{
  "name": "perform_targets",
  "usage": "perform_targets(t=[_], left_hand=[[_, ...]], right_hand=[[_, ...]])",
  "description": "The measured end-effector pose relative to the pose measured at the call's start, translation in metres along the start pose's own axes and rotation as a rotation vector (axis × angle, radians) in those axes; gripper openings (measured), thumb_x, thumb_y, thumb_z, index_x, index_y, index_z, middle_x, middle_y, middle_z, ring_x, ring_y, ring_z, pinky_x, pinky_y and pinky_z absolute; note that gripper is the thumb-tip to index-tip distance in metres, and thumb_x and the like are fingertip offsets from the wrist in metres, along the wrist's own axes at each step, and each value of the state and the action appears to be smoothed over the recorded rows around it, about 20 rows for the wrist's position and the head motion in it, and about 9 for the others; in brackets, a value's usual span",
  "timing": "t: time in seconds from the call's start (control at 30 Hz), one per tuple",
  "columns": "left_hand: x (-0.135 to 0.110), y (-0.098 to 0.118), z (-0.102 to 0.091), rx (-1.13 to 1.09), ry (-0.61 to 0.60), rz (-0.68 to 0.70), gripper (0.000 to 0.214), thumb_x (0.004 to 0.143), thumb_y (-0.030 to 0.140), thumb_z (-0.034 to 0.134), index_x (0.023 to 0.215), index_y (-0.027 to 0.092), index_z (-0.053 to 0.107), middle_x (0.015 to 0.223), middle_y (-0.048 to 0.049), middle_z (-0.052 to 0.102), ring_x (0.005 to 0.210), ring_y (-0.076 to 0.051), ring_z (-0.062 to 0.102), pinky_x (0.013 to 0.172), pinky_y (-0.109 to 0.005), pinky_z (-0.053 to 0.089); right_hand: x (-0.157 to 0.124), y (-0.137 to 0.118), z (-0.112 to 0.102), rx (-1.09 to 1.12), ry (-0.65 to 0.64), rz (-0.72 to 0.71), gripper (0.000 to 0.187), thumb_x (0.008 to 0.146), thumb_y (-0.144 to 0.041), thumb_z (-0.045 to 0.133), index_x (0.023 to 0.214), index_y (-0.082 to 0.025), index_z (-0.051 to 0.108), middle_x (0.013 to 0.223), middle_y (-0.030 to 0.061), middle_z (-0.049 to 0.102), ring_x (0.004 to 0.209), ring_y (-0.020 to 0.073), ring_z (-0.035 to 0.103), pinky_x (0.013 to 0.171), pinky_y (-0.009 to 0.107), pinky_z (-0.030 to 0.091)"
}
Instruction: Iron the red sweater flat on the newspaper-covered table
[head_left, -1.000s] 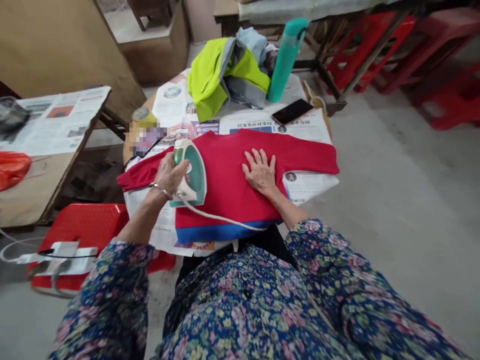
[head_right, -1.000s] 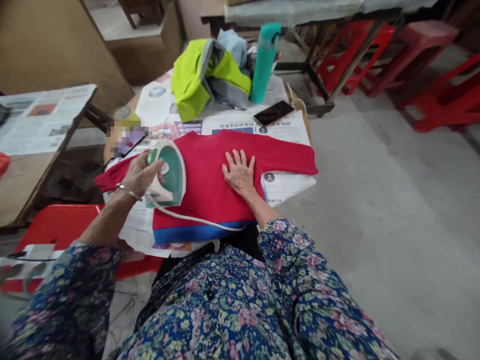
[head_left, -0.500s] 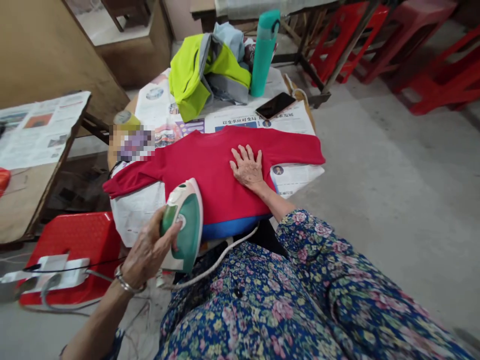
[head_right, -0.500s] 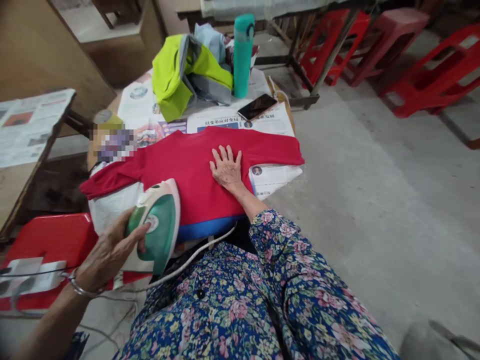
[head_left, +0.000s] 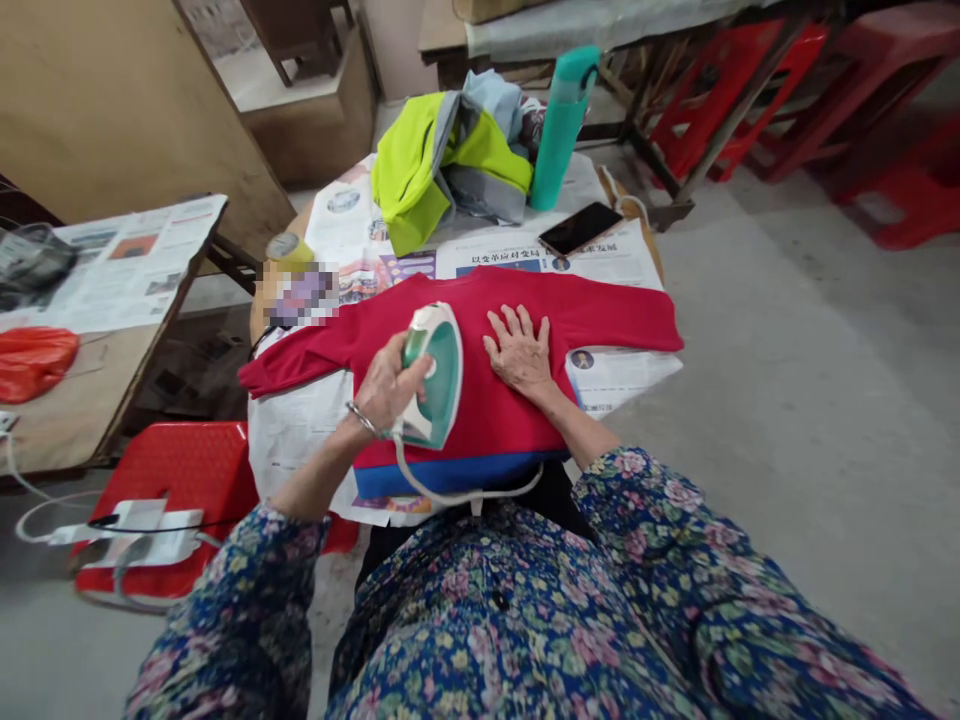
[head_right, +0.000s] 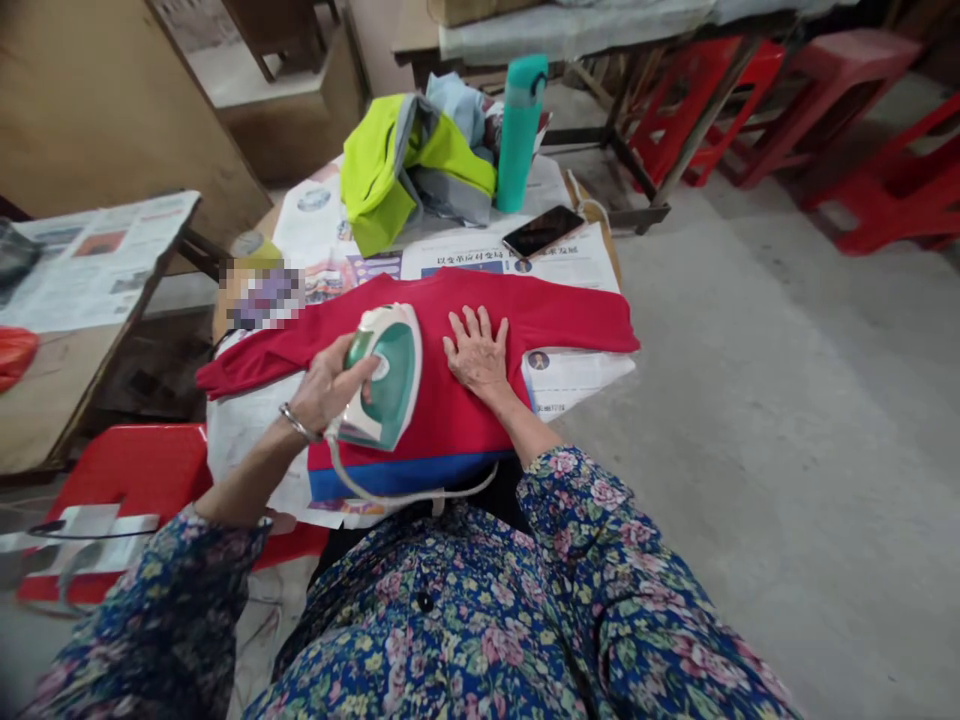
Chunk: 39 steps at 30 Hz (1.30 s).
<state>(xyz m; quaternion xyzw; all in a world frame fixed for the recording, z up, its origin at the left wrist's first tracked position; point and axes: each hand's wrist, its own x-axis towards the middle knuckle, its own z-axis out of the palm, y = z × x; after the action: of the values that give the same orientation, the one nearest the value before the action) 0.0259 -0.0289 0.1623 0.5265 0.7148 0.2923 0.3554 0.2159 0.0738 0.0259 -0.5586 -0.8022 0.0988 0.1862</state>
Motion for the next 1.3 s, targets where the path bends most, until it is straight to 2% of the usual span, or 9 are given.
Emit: perform_targets(t=[0.1, 0.2, 0.4, 0.53, 0.63, 0.83, 0.97, 1.1, 1.3], left_hand=[[0.028, -0.002, -0.02, -0.053, 0.149, -0.106, 0.023, 0.084, 0.033, 0.062, 0.103, 0.023, 0.058, 0.054, 0.009, 0.055, 0.049, -0.016, 0.055, 0.055, -0.028, 0.045], [0.033, -0.009, -0.041, -0.055, 0.233, -0.146, 0.015, 0.083, 0.034, 0.062, 0.092, 0.027, 0.052, 0.052, 0.0084, 0.053, 0.048, -0.015, 0.05, 0.054, -0.029, 0.042], [-0.033, -0.027, -0.062, 0.194, 0.134, -0.097, 0.028, 0.082, 0.055, 0.062, 0.091, 0.029, 0.056, 0.056, 0.003, 0.062, 0.059, -0.023, 0.06, 0.058, -0.034, 0.045], [-0.077, -0.03, -0.05, 0.182, 0.024, -0.046, 0.039, 0.084, 0.065, 0.059, 0.097, 0.028, 0.061, 0.054, 0.0039, 0.06, 0.061, -0.025, 0.063, 0.062, -0.035, 0.048], [-0.079, -0.026, -0.033, 0.138, -0.055, -0.018, 0.044, 0.085, 0.064, 0.059, 0.107, 0.026, 0.065, 0.054, 0.0048, 0.059, 0.06, -0.024, 0.063, 0.062, -0.034, 0.049], [-0.01, -0.012, -0.018, 0.128, -0.16, 0.103, 0.061, 0.084, 0.059, 0.059, 0.13, 0.02, 0.066, 0.052, 0.0064, 0.058, 0.054, -0.023, 0.061, 0.06, -0.033, 0.05], [0.054, 0.0, -0.028, 0.151, -0.192, 0.225, 0.053, 0.082, 0.054, 0.063, 0.123, 0.02, 0.068, 0.054, 0.0045, 0.06, 0.055, -0.022, 0.062, 0.061, -0.032, 0.051], [0.108, 0.019, -0.028, 0.188, -0.351, 0.309, 0.043, 0.082, 0.046, 0.067, 0.116, 0.02, 0.07, 0.054, 0.0048, 0.06, 0.055, -0.02, 0.06, 0.062, -0.03, 0.05], [0.147, 0.04, -0.006, 0.178, -0.466, 0.327, 0.031, 0.08, 0.035, 0.073, 0.108, 0.021, 0.07, 0.054, 0.0068, 0.057, 0.053, -0.017, 0.058, 0.061, -0.028, 0.047]], right_hand=[[0.001, 0.0, 0.0, 0.008, -0.001, 0.001, 0.058, 0.11, -0.035, 0.046, 0.164, -0.018, 0.059, 0.174, 0.0167, 0.05, 0.164, 0.0411, 0.038, 0.131, 0.077, 0.02], [0.003, -0.001, 0.0, 0.021, 0.016, -0.003, 0.057, 0.11, -0.035, 0.047, 0.164, -0.02, 0.06, 0.174, 0.0158, 0.051, 0.163, 0.0404, 0.039, 0.131, 0.077, 0.021], [0.003, -0.004, -0.002, -0.003, -0.012, 0.015, 0.058, 0.111, -0.034, 0.045, 0.166, -0.019, 0.057, 0.175, 0.0158, 0.049, 0.165, 0.0393, 0.037, 0.132, 0.076, 0.021], [0.003, -0.005, -0.003, 0.008, -0.003, 0.005, 0.058, 0.11, -0.034, 0.045, 0.165, -0.02, 0.057, 0.175, 0.0156, 0.049, 0.165, 0.0398, 0.037, 0.132, 0.077, 0.02], [0.002, -0.005, -0.003, -0.007, -0.007, 0.017, 0.058, 0.11, -0.033, 0.045, 0.165, -0.019, 0.057, 0.175, 0.0164, 0.049, 0.165, 0.0392, 0.037, 0.132, 0.075, 0.021], [-0.001, -0.003, -0.004, -0.002, 0.072, 0.132, 0.058, 0.107, -0.034, 0.047, 0.156, -0.007, 0.061, 0.171, 0.0249, 0.051, 0.162, 0.0405, 0.041, 0.133, 0.073, 0.02], [-0.002, -0.003, -0.002, -0.012, 0.051, 0.139, 0.059, 0.106, -0.036, 0.05, 0.156, -0.006, 0.06, 0.17, 0.0266, 0.051, 0.163, 0.0415, 0.04, 0.133, 0.072, 0.019], [-0.003, -0.003, 0.001, -0.014, 0.065, 0.109, 0.06, 0.104, -0.042, 0.056, 0.153, -0.007, 0.062, 0.171, 0.027, 0.051, 0.162, 0.0442, 0.039, 0.132, 0.075, 0.018], [-0.005, -0.001, -0.003, -0.038, 0.036, 0.109, 0.057, 0.106, -0.042, 0.054, 0.15, -0.008, 0.062, 0.17, 0.0271, 0.051, 0.162, 0.0452, 0.039, 0.131, 0.076, 0.019]])
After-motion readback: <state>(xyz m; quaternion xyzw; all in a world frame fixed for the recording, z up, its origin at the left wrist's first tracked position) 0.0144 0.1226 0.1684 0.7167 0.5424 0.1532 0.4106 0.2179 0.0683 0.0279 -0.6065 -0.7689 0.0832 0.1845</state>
